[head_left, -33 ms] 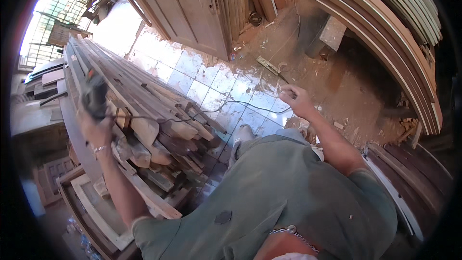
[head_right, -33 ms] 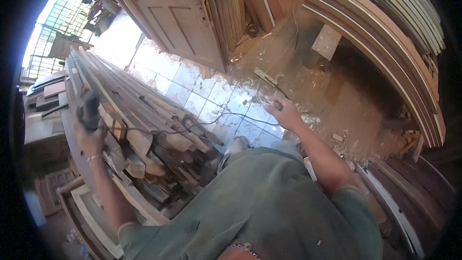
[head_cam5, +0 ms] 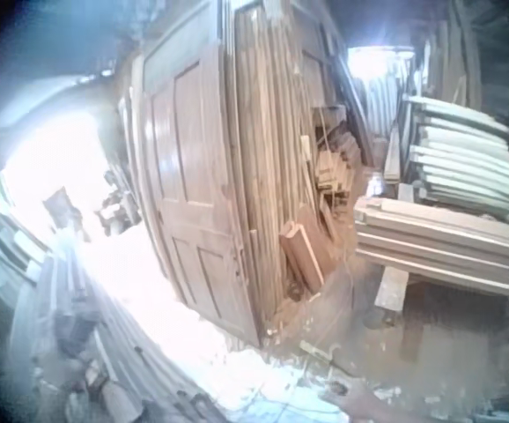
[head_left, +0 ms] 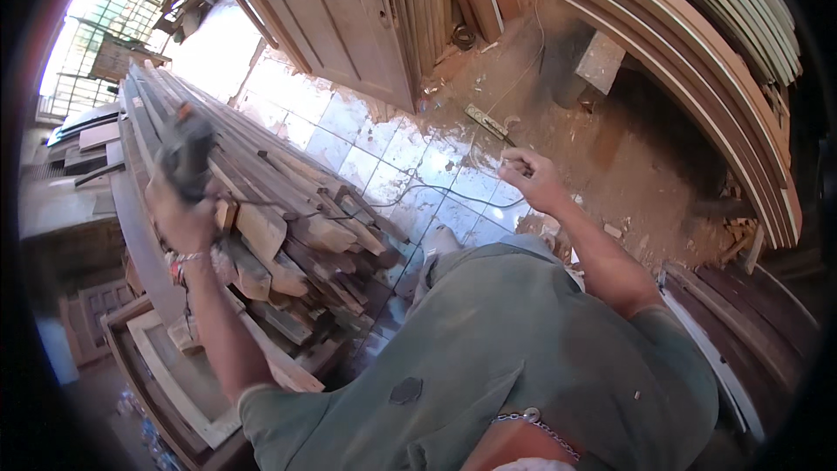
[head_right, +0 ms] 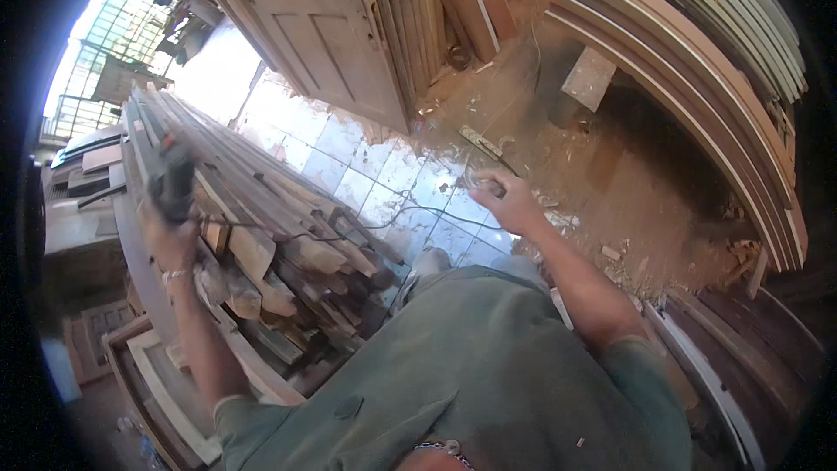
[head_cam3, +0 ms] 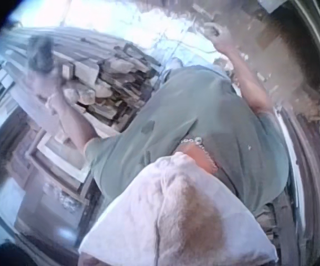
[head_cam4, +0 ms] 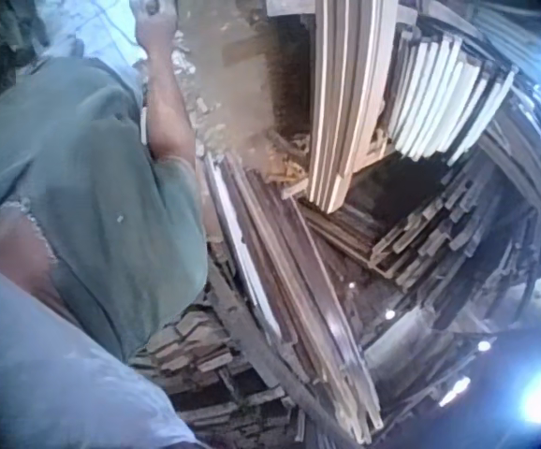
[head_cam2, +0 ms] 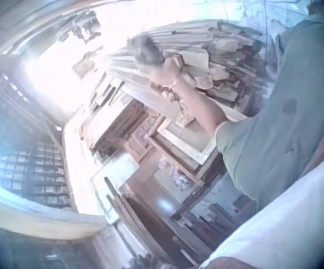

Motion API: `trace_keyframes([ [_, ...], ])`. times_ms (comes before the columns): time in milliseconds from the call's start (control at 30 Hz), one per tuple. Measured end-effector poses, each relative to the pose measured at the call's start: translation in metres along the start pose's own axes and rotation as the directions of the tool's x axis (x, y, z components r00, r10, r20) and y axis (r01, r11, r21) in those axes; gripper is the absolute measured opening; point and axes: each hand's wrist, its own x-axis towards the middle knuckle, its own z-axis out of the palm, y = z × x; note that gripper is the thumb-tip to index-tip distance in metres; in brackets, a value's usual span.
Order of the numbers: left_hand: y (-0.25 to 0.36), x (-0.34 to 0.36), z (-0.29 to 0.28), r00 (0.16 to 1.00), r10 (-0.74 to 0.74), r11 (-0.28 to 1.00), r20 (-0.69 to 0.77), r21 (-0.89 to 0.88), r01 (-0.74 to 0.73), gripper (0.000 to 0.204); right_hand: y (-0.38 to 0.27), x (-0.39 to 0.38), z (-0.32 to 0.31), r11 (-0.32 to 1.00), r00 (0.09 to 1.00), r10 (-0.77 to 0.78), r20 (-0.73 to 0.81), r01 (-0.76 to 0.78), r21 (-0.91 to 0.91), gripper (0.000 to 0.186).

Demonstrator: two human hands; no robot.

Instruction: The person uses a hand router to shape the edges of curved wooden boards on a workbench.

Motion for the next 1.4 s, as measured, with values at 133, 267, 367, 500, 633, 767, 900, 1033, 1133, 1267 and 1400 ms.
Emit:
trace_keyframes([
  [133, 0.179, 0.026, 0.023, 0.946, 0.272, 0.927, -0.175, -0.216, -0.306, 0.093, -0.059, -0.028, -0.059, 0.906, 0.953, -0.292, 0.085, 0.248, 0.342, 0.064],
  [267, 0.352, 0.02, 0.042, 0.841, 0.409, 0.738, -0.354, -0.413, -0.533, 0.097, -0.094, -0.063, -0.101, 0.8, 0.873, -0.461, -0.159, 0.486, 0.352, 0.085],
  [367, 0.452, 0.008, 0.035, 0.755, 0.459, 0.568, -0.468, -0.5, -0.654, 0.095, -0.094, -0.088, -0.153, 0.584, 0.752, -0.522, -0.402, 0.659, 0.475, 0.096],
  [500, 0.548, -0.006, 0.008, 0.681, 0.508, 0.396, -0.528, -0.559, -0.728, 0.065, -0.071, -0.112, -0.217, 0.509, 0.734, -0.353, -0.58, 0.671, 0.54, 0.069],
  [633, 0.59, -0.003, -0.037, 0.597, 0.692, 0.309, -0.407, -0.58, -0.753, 0.068, -0.044, -0.116, -0.273, 0.484, 0.618, -0.21, -0.757, 0.739, 0.469, 0.044],
  [767, 0.591, 0.05, -0.062, 0.609, 0.66, 0.054, -0.44, -0.781, -0.622, 0.077, -0.017, -0.115, -0.326, 0.468, 0.661, -0.202, -0.723, 0.713, 0.522, 0.047],
  [900, 0.645, 0.13, -0.042, 0.543, 0.799, 0.007, -0.257, -0.9, -0.437, 0.09, -0.039, -0.1, -0.342, 0.541, 0.706, -0.347, -0.618, 0.689, 0.483, 0.058],
  [1033, 0.682, 0.166, -0.022, 0.194, 0.98, 0.086, 0.052, -0.982, -0.167, 0.093, -0.065, -0.069, -0.351, 0.567, 0.758, -0.453, -0.469, 0.651, 0.505, 0.067],
  [1133, 0.694, 0.18, -0.002, 0.272, 0.962, 0.092, -0.005, -0.936, -0.341, 0.081, -0.061, -0.038, -0.363, 0.579, 0.842, -0.395, -0.366, 0.538, 0.613, 0.07],
  [1267, 0.705, 0.212, 0.024, 0.446, 0.895, 0.136, 0.009, -0.958, -0.252, 0.069, -0.072, 0.004, -0.366, 0.373, 0.812, -0.348, -0.469, 0.579, 0.725, 0.072],
  [1400, 0.686, 0.233, 0.032, 0.628, 0.775, 0.159, 0.073, -0.984, -0.082, 0.067, -0.084, 0.022, -0.379, 0.405, 0.881, -0.219, -0.419, 0.473, 0.783, 0.08],
])
